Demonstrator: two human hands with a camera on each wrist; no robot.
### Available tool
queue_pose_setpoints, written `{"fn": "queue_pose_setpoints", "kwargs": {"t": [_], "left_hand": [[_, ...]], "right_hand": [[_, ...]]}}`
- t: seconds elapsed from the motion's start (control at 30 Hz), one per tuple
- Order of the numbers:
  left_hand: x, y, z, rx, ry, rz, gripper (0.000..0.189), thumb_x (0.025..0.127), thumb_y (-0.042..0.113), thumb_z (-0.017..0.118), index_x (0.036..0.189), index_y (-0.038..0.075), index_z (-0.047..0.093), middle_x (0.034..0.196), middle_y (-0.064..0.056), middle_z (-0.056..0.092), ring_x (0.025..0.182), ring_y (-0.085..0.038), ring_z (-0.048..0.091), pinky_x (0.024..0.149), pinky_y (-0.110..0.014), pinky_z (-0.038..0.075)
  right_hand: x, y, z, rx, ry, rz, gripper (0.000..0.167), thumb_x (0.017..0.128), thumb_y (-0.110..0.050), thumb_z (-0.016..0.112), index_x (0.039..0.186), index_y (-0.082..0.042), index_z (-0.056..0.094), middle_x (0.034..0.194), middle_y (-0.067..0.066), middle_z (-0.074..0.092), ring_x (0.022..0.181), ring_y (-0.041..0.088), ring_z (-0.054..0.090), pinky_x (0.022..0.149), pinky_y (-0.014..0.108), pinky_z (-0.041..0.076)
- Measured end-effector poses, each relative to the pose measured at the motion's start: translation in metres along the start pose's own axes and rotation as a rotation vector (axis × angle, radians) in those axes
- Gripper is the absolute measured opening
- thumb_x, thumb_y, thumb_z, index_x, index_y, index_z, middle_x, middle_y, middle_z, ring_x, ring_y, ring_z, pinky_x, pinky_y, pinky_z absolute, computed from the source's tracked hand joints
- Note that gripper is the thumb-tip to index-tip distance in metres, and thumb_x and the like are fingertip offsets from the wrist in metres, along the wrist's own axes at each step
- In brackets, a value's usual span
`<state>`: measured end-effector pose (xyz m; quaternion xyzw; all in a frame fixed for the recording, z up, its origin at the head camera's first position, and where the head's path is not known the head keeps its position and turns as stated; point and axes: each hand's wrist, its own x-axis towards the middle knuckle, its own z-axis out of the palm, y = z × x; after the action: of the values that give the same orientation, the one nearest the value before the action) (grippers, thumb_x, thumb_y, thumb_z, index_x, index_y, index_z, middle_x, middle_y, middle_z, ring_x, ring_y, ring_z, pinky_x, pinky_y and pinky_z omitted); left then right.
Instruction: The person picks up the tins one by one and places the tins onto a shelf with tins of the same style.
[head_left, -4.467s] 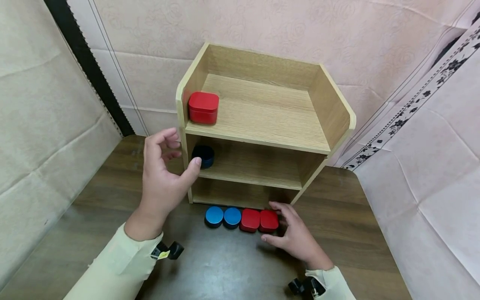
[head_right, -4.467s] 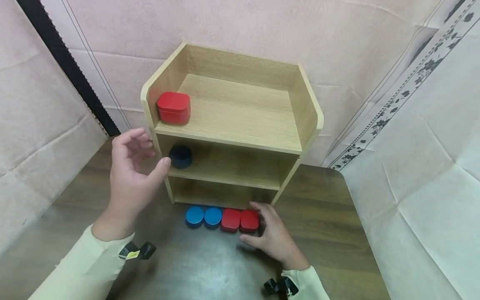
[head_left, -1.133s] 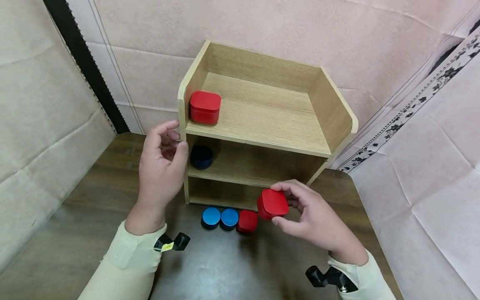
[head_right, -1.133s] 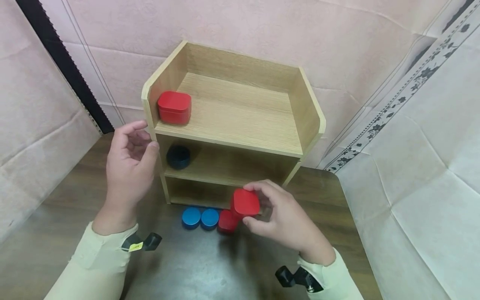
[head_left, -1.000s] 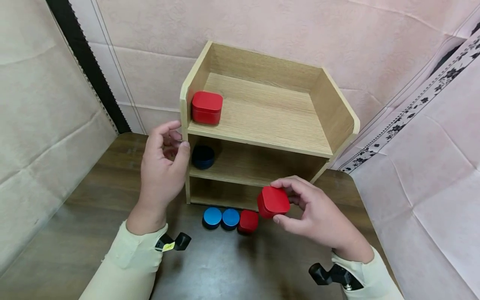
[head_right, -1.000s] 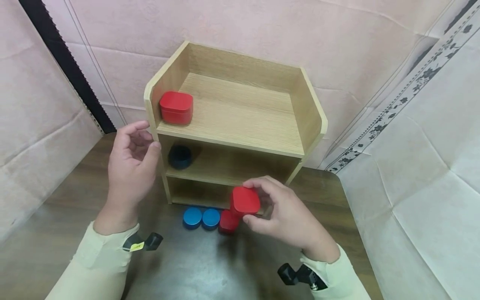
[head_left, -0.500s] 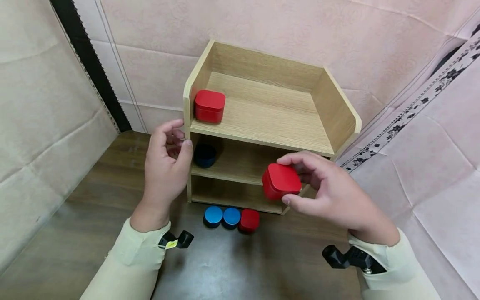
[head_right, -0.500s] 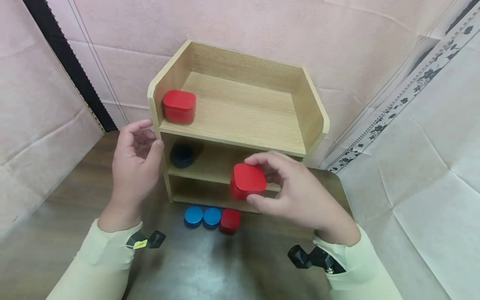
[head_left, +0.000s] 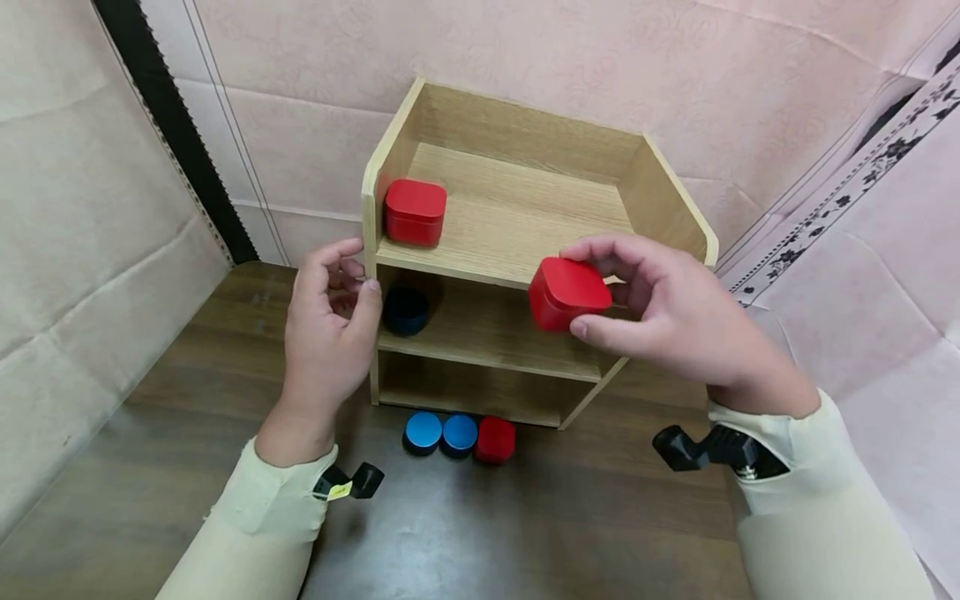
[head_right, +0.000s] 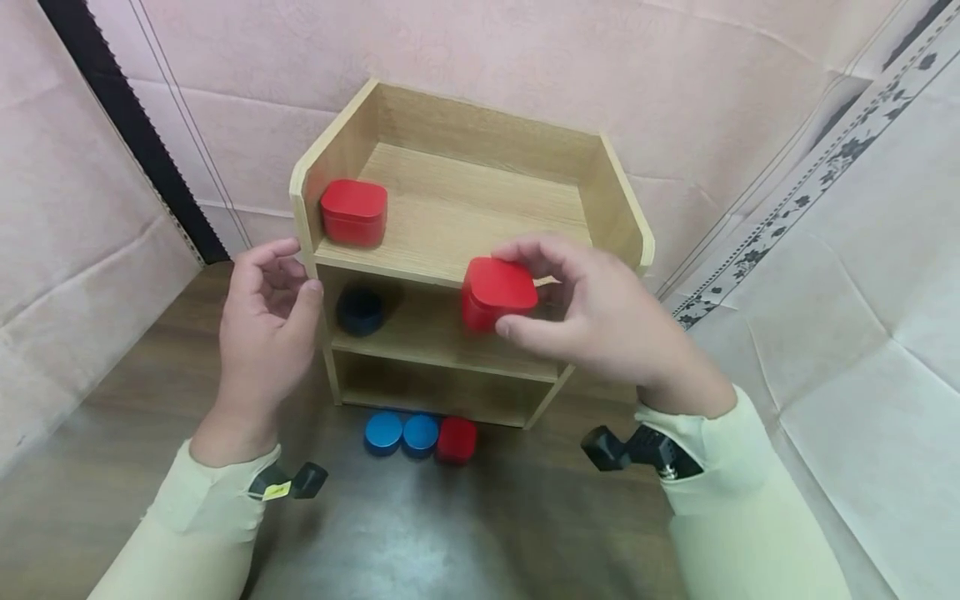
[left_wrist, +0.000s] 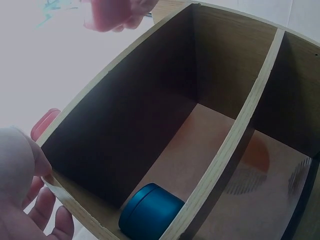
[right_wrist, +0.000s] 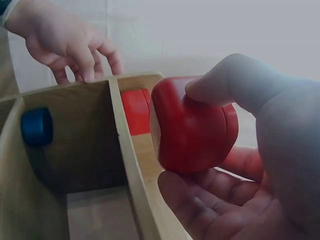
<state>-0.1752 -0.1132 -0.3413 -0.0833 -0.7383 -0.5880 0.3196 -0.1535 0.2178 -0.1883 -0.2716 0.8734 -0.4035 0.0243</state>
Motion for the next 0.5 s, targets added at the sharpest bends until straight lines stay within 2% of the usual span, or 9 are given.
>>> {"fn": "queue_pose_setpoints", "kwargs": {"t": [0.3,0.5], "left_hand": [[-0.001,0.0,0.0,0.001,0.004,-0.003,0.045,0.108,0.007,0.064,0.153,0.009,0.058,0.126,-0.013,0.061,0.108,-0.01,0.058,0.09,-0.029,0.05],[-0.001,-0.001,0.002,-0.007,0.008,0.005,0.045,0.108,0.006,0.064,0.152,0.009,0.059,0.126,-0.013,0.06,0.108,-0.012,0.058,0.09,-0.029,0.05]], "right_hand": [[0.033,-0.004,-0.008,-0.055,-0.01,0.032,0.054,0.098,-0.012,0.086,0.148,-0.015,0.067,0.134,0.003,0.076,0.115,0.021,0.076,0.091,0.023,0.062],[0.055,-0.001,-0.01,-0.09,-0.009,0.036,0.052,0.097,-0.015,0.086,0.146,-0.016,0.068,0.129,0.005,0.076,0.112,0.021,0.075,0.091,0.022,0.062]]}}
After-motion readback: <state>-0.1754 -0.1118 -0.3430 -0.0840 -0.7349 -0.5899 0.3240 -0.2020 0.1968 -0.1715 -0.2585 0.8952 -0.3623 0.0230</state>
